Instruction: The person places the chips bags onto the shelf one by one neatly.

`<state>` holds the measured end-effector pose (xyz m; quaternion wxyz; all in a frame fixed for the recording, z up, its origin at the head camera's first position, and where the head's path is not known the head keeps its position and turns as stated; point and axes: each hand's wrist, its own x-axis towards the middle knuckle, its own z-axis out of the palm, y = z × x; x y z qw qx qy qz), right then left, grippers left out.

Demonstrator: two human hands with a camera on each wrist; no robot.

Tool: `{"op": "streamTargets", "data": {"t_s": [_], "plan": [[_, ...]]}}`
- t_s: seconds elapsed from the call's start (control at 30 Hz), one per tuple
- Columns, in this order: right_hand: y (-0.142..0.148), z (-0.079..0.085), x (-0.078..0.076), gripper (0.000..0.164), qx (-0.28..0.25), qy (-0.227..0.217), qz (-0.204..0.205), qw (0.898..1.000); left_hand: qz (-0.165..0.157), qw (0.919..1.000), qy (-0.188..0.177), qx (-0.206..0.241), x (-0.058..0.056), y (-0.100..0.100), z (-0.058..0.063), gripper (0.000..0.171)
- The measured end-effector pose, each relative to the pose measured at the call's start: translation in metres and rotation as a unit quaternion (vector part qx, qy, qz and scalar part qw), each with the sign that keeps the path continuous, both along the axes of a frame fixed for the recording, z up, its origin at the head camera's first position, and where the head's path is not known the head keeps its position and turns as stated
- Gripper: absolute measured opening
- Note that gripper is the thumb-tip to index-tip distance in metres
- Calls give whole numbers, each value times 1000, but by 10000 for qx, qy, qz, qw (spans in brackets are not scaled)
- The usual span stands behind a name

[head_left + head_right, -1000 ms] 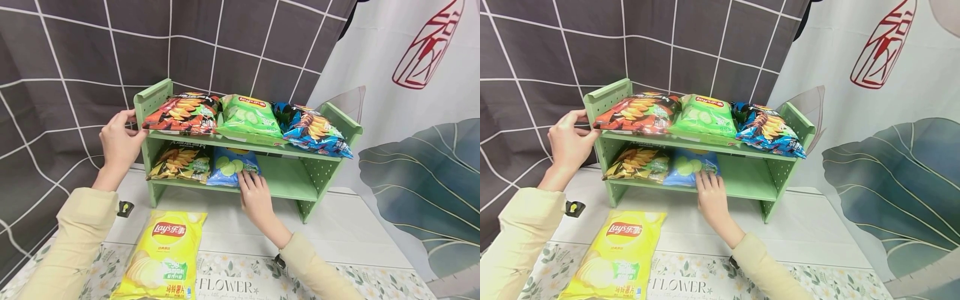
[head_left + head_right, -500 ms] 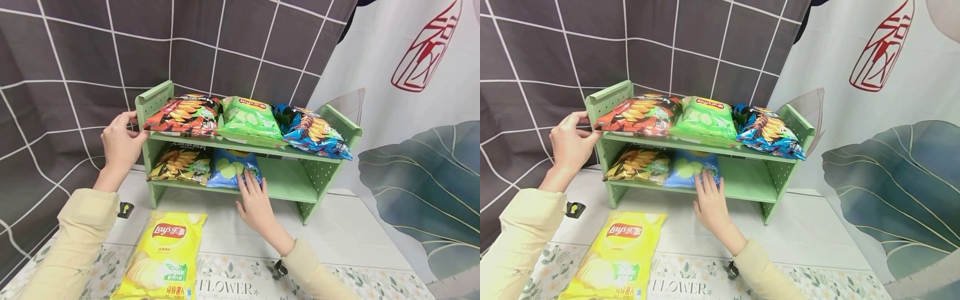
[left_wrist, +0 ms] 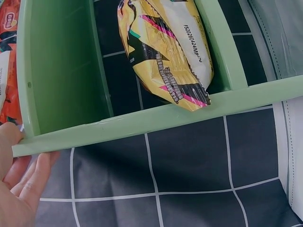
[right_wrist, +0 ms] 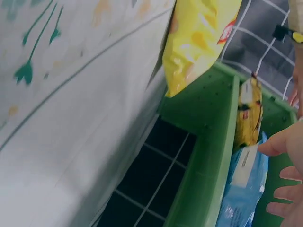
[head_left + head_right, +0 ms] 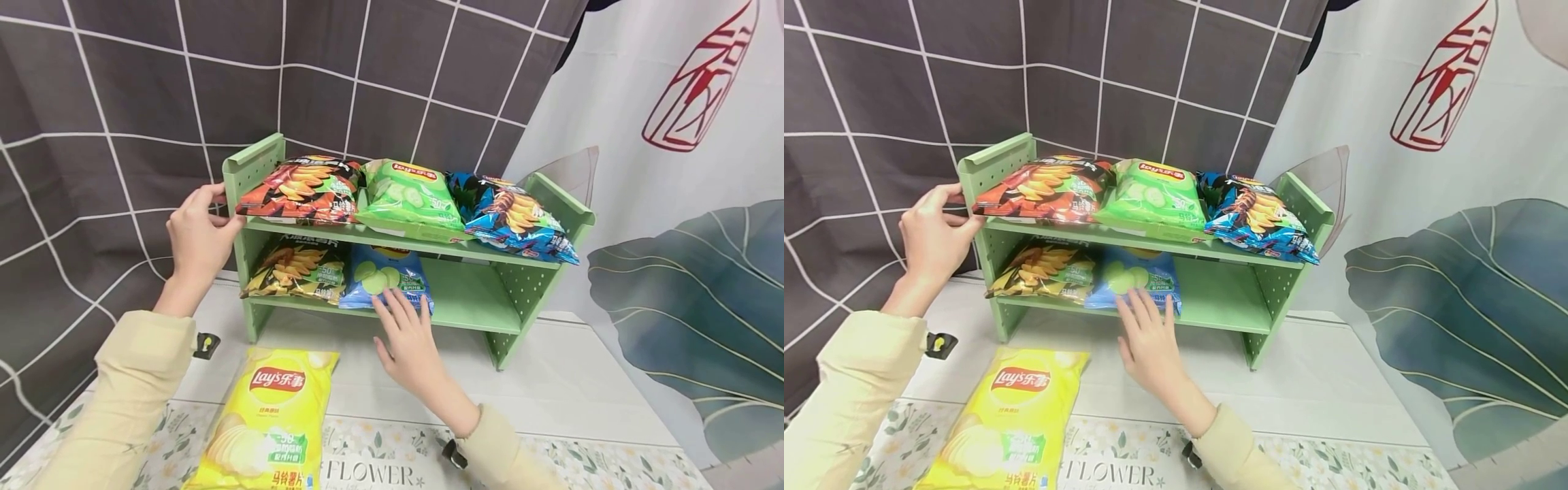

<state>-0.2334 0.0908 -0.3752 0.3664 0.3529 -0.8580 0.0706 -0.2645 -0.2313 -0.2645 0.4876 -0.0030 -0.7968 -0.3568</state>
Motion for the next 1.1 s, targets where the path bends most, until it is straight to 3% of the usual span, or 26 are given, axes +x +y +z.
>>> {"op": "streamTargets", "data": {"t_s": [0.3, 0.7, 0.97, 1.1], "plan": [[-20, -5, 24, 68, 427, -29, 809, 9958, 74, 10000, 7, -11, 1, -1, -1, 40], [-40, 0, 49, 62, 1136, -533, 1265, 9840, 47, 10000, 40, -30, 0, -1, -1, 39], [-55, -16, 67, 57, 2332, -711, 1545, 9574, 62, 10000, 50, -37, 0, 1, 1, 39], [-61, -27, 75, 65, 2801, -755, 1746, 9410, 47, 10000, 60, -32, 0, 1, 1, 38]]}}
